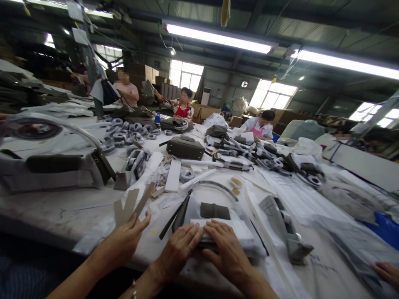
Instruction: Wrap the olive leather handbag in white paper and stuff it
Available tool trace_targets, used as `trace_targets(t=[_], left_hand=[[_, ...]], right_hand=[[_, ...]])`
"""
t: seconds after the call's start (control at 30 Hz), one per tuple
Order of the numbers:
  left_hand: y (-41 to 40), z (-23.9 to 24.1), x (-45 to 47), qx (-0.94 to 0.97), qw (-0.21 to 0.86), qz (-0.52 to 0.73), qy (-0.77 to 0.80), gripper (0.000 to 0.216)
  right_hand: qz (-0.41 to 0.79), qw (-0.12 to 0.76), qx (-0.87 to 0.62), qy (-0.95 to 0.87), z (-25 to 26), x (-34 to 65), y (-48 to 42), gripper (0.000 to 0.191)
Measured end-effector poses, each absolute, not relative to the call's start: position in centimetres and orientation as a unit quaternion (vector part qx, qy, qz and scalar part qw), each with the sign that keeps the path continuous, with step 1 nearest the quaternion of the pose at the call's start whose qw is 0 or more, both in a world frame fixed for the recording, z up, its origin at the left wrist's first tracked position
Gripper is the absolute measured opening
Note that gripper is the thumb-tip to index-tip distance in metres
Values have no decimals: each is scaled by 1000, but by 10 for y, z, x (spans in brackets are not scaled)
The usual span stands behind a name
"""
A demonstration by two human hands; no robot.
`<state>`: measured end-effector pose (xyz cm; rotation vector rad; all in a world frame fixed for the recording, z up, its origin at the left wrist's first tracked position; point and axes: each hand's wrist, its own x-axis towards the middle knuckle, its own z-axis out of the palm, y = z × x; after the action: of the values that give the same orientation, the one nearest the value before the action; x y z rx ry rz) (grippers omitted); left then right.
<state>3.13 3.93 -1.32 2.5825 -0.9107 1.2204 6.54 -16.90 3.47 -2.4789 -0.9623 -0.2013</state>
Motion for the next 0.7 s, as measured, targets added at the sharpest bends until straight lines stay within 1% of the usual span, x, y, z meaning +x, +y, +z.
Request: trace_targets(t=[0.07,0.13,0.17,0.23,0.3,0.37,0.43,0.53,0.6,0.7], left_hand=[[41,-13,32,859,64,405,-307,42],[42,-17,34,856,62,411,-307,42],[41,-19,35,854,64,417,-304,42],[41,-25,36,850,71,427,-300,42],[40,-29,37,848,75,432,-298,41],[40,-28,36,851,70,429,-296,38],[39,-24,34,856,63,422,-292,34],[39,-17,34,858,63,424,-285,28],[38,-15,34,856,63,428,-283,26],[39,-17,36,859,55,420,-289,26]], right_hand=[[-39,309,-894,-322,50,93,-187,37],[-61,355,-897,-258,60,133,-209,35],[-82,345,-907,-228,63,155,-221,37],[-124,278,-934,-187,62,200,-243,42],[-148,182,-958,-165,55,241,-258,47],[-153,80,-977,-128,44,275,-265,52],[-138,0,-987,-80,29,302,-266,57],[-88,-64,-993,-37,6,328,-266,61],[-58,-88,-994,-36,-5,338,-267,56],[-43,-112,-991,-55,-10,342,-269,50]])
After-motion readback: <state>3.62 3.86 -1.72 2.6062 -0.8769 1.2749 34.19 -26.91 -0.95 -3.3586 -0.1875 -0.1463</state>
